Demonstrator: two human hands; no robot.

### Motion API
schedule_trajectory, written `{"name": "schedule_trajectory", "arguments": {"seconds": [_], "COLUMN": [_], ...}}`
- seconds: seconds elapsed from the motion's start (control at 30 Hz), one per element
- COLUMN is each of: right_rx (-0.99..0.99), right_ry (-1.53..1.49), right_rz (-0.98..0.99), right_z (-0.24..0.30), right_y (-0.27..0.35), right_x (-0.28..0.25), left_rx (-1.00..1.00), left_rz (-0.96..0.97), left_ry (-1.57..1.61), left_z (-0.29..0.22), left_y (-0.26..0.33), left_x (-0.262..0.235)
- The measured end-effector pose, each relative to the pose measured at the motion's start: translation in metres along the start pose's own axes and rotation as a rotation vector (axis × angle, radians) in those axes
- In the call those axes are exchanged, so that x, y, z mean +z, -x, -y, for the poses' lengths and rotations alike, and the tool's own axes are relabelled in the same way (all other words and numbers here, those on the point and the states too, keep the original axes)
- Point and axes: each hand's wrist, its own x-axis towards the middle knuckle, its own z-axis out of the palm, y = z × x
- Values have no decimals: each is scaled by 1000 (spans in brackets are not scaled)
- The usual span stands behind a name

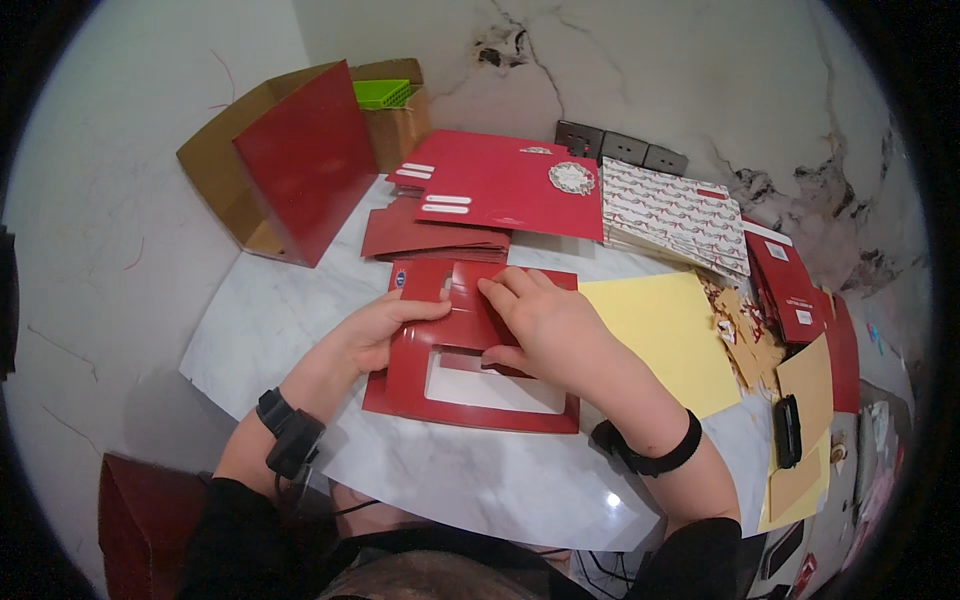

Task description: Assembling and checking stationery items into a folder.

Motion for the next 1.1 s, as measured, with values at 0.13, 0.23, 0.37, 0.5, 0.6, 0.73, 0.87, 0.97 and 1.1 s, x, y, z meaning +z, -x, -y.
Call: {"name": "schedule_trajectory", "arguments": {"seconds": [0.13,0.23,0.37,0.5,0.6,0.73,0.87,0.97,1.1], "right_rx": [-38,-39,5,66,66,71,66,92,86], "right_ry": [-64,-112,-162,-180,-128,-1,-28,-52,-101], "right_rz": [-3,75,102,227,237,230,252,304,274], "right_z": [-8,-12,-10,-5,-5,-6,-7,-6,-8], "right_y": [-1,-2,-3,-5,-1,5,3,-2,-3], "right_x": [2,2,2,-5,0,4,-3,-4,-2], "left_rx": [5,15,38,54,46,75,33,55,165], "left_rz": [19,-30,-37,-8,2,-41,-77,-84,-86], "left_ry": [-52,-163,-228,-209,-189,-165,-227,-227,-273], "left_z": [-2,-4,1,2,3,-4,-8,-7,-8], "left_y": [4,5,-2,-1,-1,7,12,5,5], "left_x": [6,8,0,-1,-2,3,13,1,1]}}
